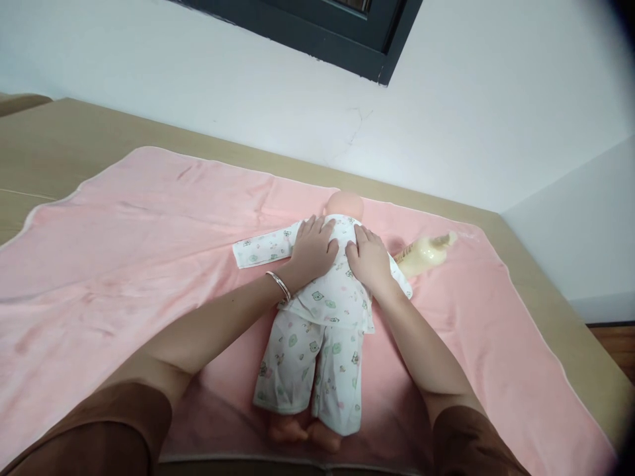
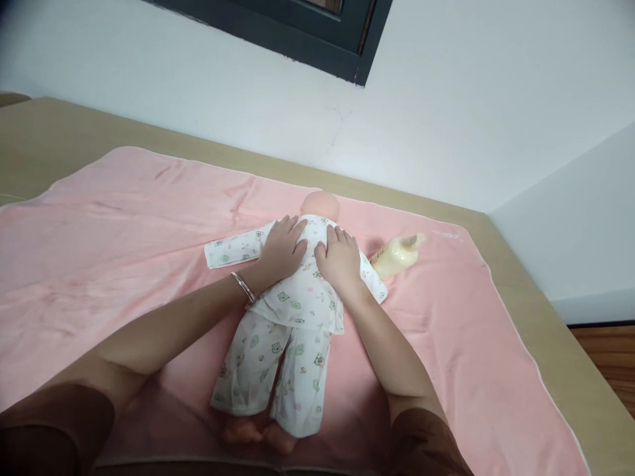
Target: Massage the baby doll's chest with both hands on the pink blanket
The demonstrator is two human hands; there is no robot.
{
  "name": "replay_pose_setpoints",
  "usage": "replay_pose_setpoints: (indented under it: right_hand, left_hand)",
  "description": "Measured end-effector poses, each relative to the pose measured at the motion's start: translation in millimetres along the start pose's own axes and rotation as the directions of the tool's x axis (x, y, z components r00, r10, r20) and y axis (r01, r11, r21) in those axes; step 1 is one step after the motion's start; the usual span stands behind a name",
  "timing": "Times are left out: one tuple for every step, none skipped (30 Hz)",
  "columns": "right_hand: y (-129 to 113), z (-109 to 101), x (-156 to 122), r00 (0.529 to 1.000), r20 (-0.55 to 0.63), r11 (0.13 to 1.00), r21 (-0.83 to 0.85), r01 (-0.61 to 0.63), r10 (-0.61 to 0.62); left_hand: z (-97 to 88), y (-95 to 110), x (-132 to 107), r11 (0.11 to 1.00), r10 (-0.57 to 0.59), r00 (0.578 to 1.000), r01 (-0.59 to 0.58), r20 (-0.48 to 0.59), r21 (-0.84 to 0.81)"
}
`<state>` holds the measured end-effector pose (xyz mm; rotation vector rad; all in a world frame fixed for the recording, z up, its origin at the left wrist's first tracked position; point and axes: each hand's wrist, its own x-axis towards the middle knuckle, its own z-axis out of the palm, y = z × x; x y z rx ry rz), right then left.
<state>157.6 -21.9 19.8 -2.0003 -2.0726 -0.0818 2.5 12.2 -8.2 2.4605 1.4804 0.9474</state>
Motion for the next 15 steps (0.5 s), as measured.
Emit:
replay_pose_setpoints:
  right_hand:
    - [-1,0,0,1.000,0.000,1.000,-0.003,0.006,-0.006]
    - [-3,-1,-2,1.000,0.006,1.000,-0.011,0.002,-0.001]
    - [-7,-2,-5,1.000,0.015,1.000,-0.026,-0.010,0.011]
    - [-11,-3,-9,0.999,0.022,0.999,-0.047,-0.026,0.027]
    - [-17,-4,-14,0.999,0.023,0.997,-0.069,-0.042,0.043]
    - [-22,-6,-19,0.998,0.021,0.995,-0.090,-0.053,0.055]
    - [-27,-7,-23,0.998,0.016,0.992,-0.107,-0.060,0.062]
    - [-30,-8,-27,0.998,0.013,0.991,-0.118,-0.062,0.064]
    - [-32,-10,-29,0.998,0.012,0.991,-0.120,-0.059,0.060]
    - [-32,-11,-29,0.998,0.016,0.992,-0.113,-0.054,0.057]
    - [-30,-12,-27,0.998,0.022,0.994,-0.100,-0.054,0.057]
    - [-26,-13,-23,0.998,0.032,0.995,-0.086,-0.058,0.061]
    - [-21,-13,-17,0.997,0.043,0.995,-0.070,-0.065,0.068]
    - [-15,-14,-10,0.995,0.057,0.996,-0.050,-0.074,0.077]
    - [-9,-14,-3,0.993,0.075,0.996,-0.027,-0.087,0.089]
  left_hand:
    - [-2.9,1,0,0.999,0.044,0.999,-0.044,0.007,0.013]
    - [-5.9,3,-1,0.996,0.085,0.996,-0.085,0.010,0.028]
    - [-8.5,5,-2,0.992,0.118,0.993,-0.118,0.009,0.044]
    - [-10.7,6,-3,0.989,0.137,0.991,-0.137,0.003,0.058]
    - [-12.3,8,-5,0.987,0.143,0.990,-0.143,-0.007,0.069]
    - [-13.1,9,-6,0.987,0.142,0.990,-0.141,-0.019,0.076]
    - [-13.3,9,-7,0.988,0.137,0.990,-0.134,-0.031,0.077]
    - [-12.9,9,-8,0.990,0.125,0.991,-0.122,-0.043,0.071]
    - [-11.9,9,-9,0.993,0.109,0.993,-0.105,-0.056,0.061]
    - [-10.4,8,-8,0.995,0.088,0.994,-0.085,-0.066,0.049]
    - [-8.5,7,-7,0.997,0.067,0.995,-0.064,-0.071,0.036]
    - [-6.3,6,-5,0.999,0.047,0.997,-0.046,-0.067,0.026]
    - [-3.7,4,-3,1.000,0.028,0.998,-0.027,-0.057,0.017]
    - [-1.0,2,0,1.000,0.008,0.999,-0.008,-0.040,0.008]
    - [1.8,0,3,1.000,-0.012,1.000,0.012,-0.017,0.001]
